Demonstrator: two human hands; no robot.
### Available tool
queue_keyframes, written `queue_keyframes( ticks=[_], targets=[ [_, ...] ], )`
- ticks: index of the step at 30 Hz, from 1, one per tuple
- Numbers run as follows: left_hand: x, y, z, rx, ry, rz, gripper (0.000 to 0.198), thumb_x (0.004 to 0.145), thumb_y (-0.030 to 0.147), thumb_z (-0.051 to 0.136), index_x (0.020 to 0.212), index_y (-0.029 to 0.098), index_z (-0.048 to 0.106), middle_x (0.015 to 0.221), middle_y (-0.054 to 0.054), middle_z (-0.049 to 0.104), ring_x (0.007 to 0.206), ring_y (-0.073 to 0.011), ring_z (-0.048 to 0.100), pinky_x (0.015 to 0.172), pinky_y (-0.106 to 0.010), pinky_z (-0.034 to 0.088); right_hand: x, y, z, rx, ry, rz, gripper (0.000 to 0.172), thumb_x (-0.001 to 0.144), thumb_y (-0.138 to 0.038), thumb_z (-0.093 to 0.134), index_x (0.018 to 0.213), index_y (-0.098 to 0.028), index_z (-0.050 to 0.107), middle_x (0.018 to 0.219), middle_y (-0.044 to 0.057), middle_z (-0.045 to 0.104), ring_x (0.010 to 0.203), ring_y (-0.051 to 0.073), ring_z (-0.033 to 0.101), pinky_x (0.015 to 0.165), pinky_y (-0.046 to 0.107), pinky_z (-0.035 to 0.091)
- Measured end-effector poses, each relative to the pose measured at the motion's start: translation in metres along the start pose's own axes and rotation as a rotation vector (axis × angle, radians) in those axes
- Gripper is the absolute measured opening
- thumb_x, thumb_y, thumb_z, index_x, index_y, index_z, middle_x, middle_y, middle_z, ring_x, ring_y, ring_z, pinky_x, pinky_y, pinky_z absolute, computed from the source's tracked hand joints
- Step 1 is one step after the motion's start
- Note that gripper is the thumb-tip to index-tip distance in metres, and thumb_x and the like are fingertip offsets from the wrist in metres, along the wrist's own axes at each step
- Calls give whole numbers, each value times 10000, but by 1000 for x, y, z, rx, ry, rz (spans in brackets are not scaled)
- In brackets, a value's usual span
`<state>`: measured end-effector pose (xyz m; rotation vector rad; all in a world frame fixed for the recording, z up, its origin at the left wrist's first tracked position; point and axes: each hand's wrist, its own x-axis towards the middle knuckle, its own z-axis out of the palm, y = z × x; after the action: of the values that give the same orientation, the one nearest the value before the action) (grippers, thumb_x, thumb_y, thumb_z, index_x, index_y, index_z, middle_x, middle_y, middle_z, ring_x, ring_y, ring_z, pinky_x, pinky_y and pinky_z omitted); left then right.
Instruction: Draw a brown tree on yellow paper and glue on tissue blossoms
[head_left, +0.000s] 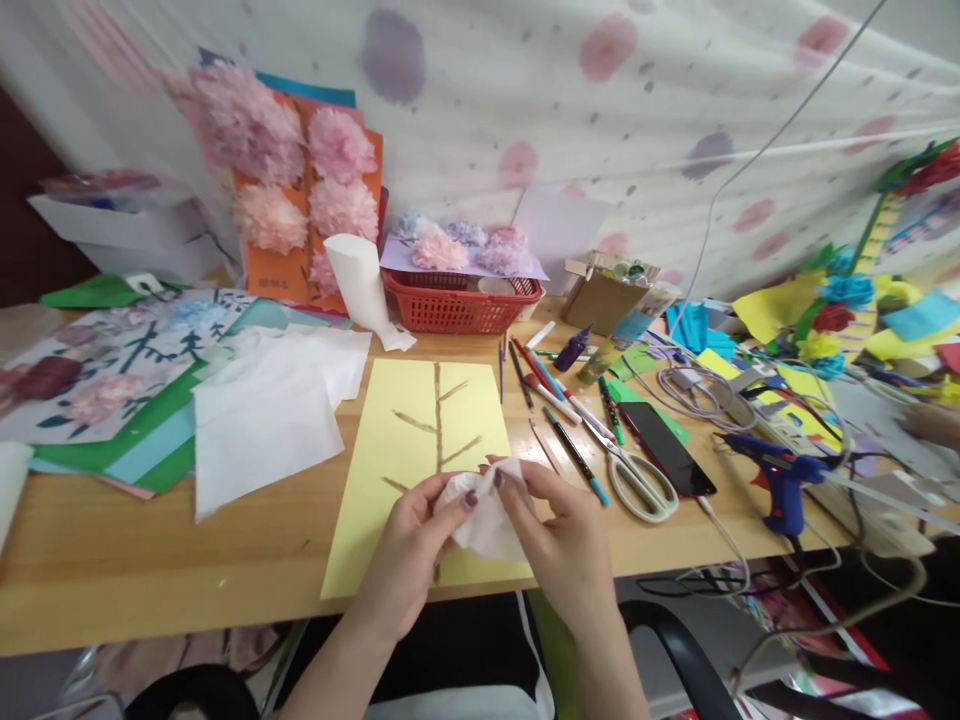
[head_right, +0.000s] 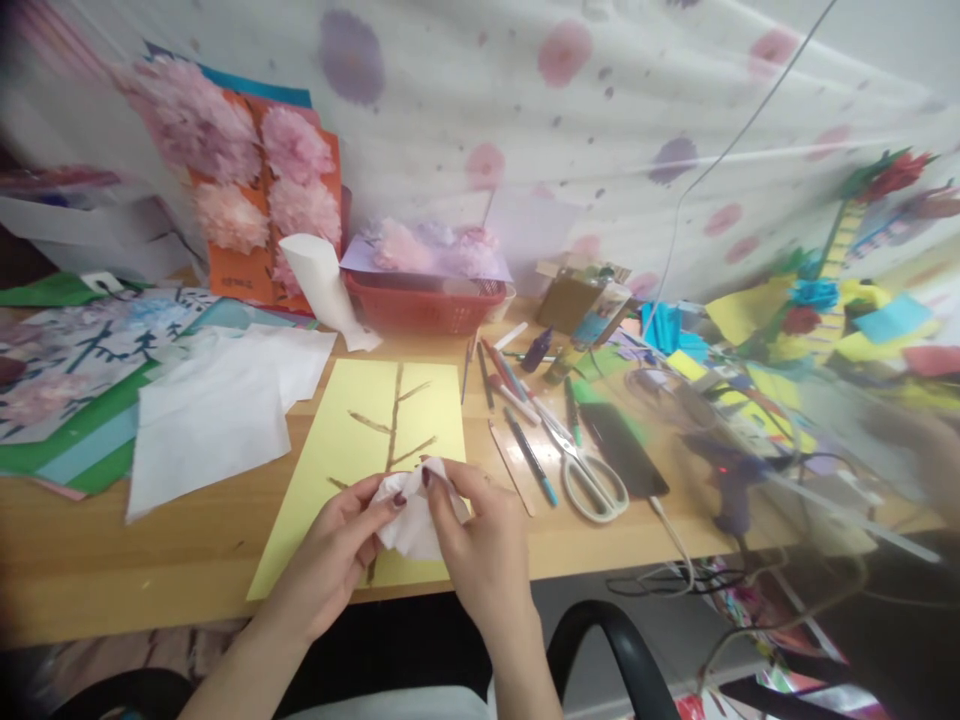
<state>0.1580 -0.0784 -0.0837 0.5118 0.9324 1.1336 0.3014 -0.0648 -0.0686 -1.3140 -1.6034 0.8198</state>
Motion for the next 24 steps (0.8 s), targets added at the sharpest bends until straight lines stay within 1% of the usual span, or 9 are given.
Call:
queue_keyframes(
  ticks=[2, 6, 10, 12, 14, 16, 19, 21, 24],
  targets=[
    [3, -3, 1, 14, 32, 47, 417, 671, 400, 819, 1010, 179, 717, 871, -18, 704, 781, -120, 609, 690, -186, 468, -3, 0, 4, 0, -9, -92, 223, 887, -214, 592, 1013, -291, 759, 1001, 40, 750, 947, 240, 675, 807, 336, 524],
    [5, -8, 0, 27, 70, 111, 414, 706, 426, 791, 1030, 184, 701, 921, -19, 700, 811, -125, 616, 671, -178, 459, -5, 4, 7, 27, -113, -296, 368, 910, -106, 526, 1109, -349, 718, 1106, -3, 731, 1145, 219, 615, 982, 382, 472],
    [2, -7, -2, -55, 5, 30, 384, 707, 382, 798, 1014, 171, 705, 863, -16, 687, 741, -106, 599, 630, -164, 461, -5, 9, 4, -65, -173, -435, 407, 905, -81, 515, 1195, -328, 660, 1195, 9, 696, 1202, 212, 581, 995, 412, 477],
    [-1, -4, -2, -154, -14, -33, 333, 702, 310, 800, 991, 170, 714, 816, -10, 675, 711, -97, 590, 630, -162, 474, -5, 11, 2, -119, -181, -494, 386, 883, -110, 560, 1215, -288, 642, 1234, 42, 674, 1222, 230, 559, 999, 432, 477],
    [-3, -1, -2, -257, -5, -73, 264, 708, 257, 779, 950, 168, 724, 812, -15, 673, 724, -102, 598, 636, -164, 489, -6, 11, 0, -156, -182, -513, 383, 859, -153, 614, 1226, -260, 633, 1272, 66, 647, 1250, 253, 524, 1017, 450, 463],
    [-5, 3, -1, -312, -23, -83, 225, 732, 257, 756, 936, 165, 729, 856, -33, 683, 763, -115, 612, 641, -170, 500, -8, 11, -1, -159, -193, -514, 395, 849, -189, 639, 1238, -256, 629, 1307, 74, 622, 1286, 271, 480, 1042, 465, 437],
    [-7, 6, -1, -239, -129, -42, 287, 765, 262, 758, 1033, 170, 712, 946, -49, 692, 826, -125, 625, 702, -177, 510, -10, 11, -2, -62, -233, -446, 326, 896, -213, 582, 1207, -282, 653, 1351, 56, 589, 1323, 273, 442, 1081, 471, 393],
    [-7, 5, -2, -167, -167, -5, 352, 768, 253, 771, 1104, 186, 688, 1002, -52, 693, 889, -137, 633, 767, -183, 506, -12, 11, -1, 91, -216, -308, 297, 947, -226, 510, 1191, -307, 658, 1340, 45, 598, 1290, 253, 490, 1070, 455, 408],
    [-6, 3, -4, -145, -149, 26, 382, 771, 279, 776, 1130, 202, 673, 1067, -55, 690, 962, -162, 637, 818, -201, 499, -15, 13, 0, 396, -61, -61, 337, 953, -280, 525, 1282, -334, 573, 1283, 54, 636, 1177, 235, 596, 958, 405, 505]
  ],
)
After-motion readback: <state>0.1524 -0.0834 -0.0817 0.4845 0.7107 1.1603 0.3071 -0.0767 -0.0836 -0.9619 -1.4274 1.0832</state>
